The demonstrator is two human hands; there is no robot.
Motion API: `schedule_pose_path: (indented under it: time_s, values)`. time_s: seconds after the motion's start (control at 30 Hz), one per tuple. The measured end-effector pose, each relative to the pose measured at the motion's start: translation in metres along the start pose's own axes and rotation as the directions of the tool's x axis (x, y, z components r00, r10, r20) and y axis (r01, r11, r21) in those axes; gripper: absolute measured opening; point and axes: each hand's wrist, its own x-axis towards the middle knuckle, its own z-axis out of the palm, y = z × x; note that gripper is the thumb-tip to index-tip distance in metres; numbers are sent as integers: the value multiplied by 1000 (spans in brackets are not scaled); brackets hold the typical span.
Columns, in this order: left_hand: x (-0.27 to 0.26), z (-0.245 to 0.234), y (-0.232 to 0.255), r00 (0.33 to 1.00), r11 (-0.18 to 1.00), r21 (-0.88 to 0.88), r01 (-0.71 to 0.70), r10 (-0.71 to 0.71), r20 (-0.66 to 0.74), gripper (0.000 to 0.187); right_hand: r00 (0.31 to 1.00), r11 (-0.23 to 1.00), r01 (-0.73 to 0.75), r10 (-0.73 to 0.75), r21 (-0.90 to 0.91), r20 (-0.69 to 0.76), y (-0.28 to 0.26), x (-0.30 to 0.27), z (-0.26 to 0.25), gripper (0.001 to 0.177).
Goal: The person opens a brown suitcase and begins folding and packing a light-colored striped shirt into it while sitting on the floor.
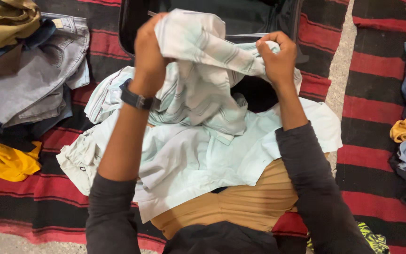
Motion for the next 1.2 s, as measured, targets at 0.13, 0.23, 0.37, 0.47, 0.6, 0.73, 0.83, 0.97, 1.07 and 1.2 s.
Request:
schedule_pose_path:
  time_s: [0.13, 0.23, 0.37, 0.47, 0.6, 0.73, 0.83, 0.97, 1.07, 1.2]
  values:
    - [24, 6, 6, 975, 965, -149, 215, -221, -30, 26, 891, 978, 198, -207, 64, 405, -47, -21, -15, 38]
    - [26, 14, -8, 993, 995, 36, 89, -92, 74, 23, 813, 954, 289, -288, 80, 506, -52, -29, -2, 58]
    - [-20, 27, -32, 880, 907, 296, -300, 143, 453, 50, 951, 936, -103, -7, 337, 310, -33, -9, -6, 48]
    - [-113, 64, -56, 473, 756, 644, -114, -529, 704, 65, 945, 766, -186, -32, 616, 325, -27, 8, -31, 59]
    - [-145, 65, -41, 306, 619, 698, -361, -628, 715, 39, 875, 666, -207, -202, 716, 441, -38, 6, -52, 64]
    - [-116, 47, -20, 915, 440, 847, -298, 385, 122, 45, 468, 392, -483, -641, 783, 609, -61, -5, -50, 57]
    - [-91, 20, -22, 733, 194, 758, -623, 484, 478, 55, 353, 536, -513, -580, 670, 734, -69, -26, -57, 62]
    - [-83, -12, -67, 873, 318, 879, -356, -222, 434, 15, 469, 999, 45, 0, -24, 883, -50, -50, -31, 81]
    - [-81, -24, -77, 917, 359, 865, -350, -57, 394, 10, 402, 793, 384, 318, -473, 859, -29, -105, -2, 90]
    - [-62, -35, -22, 895, 370, 840, -398, 356, 268, 5, 705, 536, 450, 279, -715, 652, -20, -114, -3, 40]
